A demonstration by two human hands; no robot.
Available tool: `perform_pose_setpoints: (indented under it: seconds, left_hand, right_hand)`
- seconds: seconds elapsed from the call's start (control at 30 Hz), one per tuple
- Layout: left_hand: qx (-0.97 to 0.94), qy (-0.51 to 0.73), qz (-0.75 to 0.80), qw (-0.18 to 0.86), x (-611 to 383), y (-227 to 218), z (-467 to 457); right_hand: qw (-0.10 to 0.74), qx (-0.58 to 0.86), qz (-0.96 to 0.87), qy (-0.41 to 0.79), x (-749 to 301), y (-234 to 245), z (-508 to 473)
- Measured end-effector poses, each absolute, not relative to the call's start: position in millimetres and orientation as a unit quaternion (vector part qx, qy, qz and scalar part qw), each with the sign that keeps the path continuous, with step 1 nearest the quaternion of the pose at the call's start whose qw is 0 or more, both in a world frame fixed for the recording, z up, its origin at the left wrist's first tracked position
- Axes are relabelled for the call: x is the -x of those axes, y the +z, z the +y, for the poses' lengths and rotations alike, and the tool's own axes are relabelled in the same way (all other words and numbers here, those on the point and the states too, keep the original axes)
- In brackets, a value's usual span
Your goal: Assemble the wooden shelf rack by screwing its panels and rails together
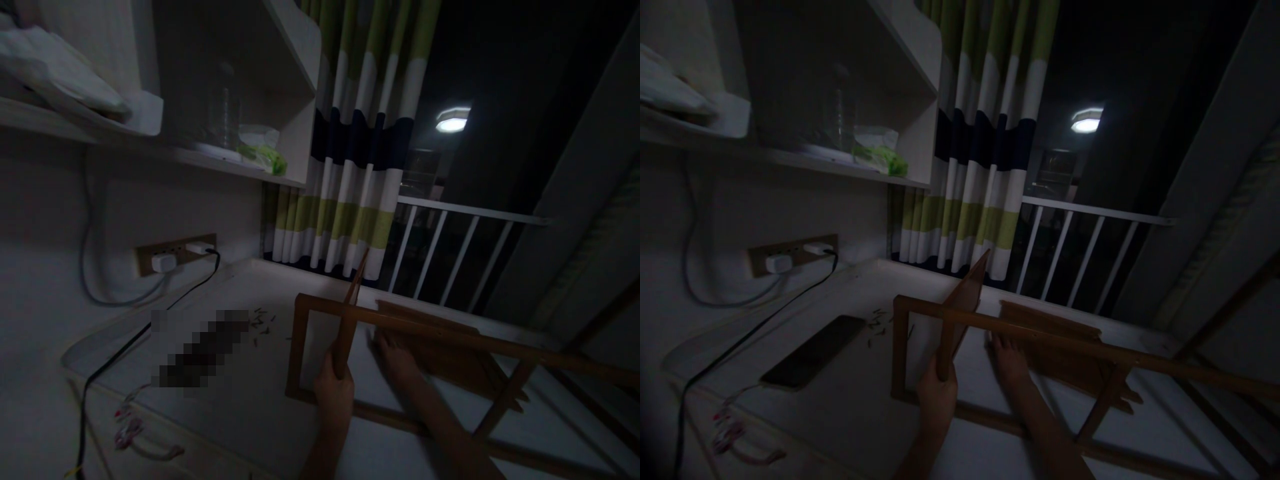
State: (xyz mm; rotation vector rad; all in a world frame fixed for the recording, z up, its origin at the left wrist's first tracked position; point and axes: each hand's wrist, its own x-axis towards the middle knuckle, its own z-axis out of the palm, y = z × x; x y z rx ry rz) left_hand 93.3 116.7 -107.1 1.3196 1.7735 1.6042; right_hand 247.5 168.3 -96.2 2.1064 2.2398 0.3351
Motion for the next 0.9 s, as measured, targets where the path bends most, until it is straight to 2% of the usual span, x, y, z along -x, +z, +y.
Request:
perform_pose_setpoints:
  seconds: [0.3,0.9]
  left_hand:
    - [-0.498,0.572,0.621,0.198,-93,-117,118]
    - [-0.507,0.552,0.647,0.142,-89,-115,119]
  right_hand:
    - [0.049,-0.703,0.702,0.105,-263,-96,171]
    - [-0.059,-0.614,0.759,0.208,-299,-81,82]
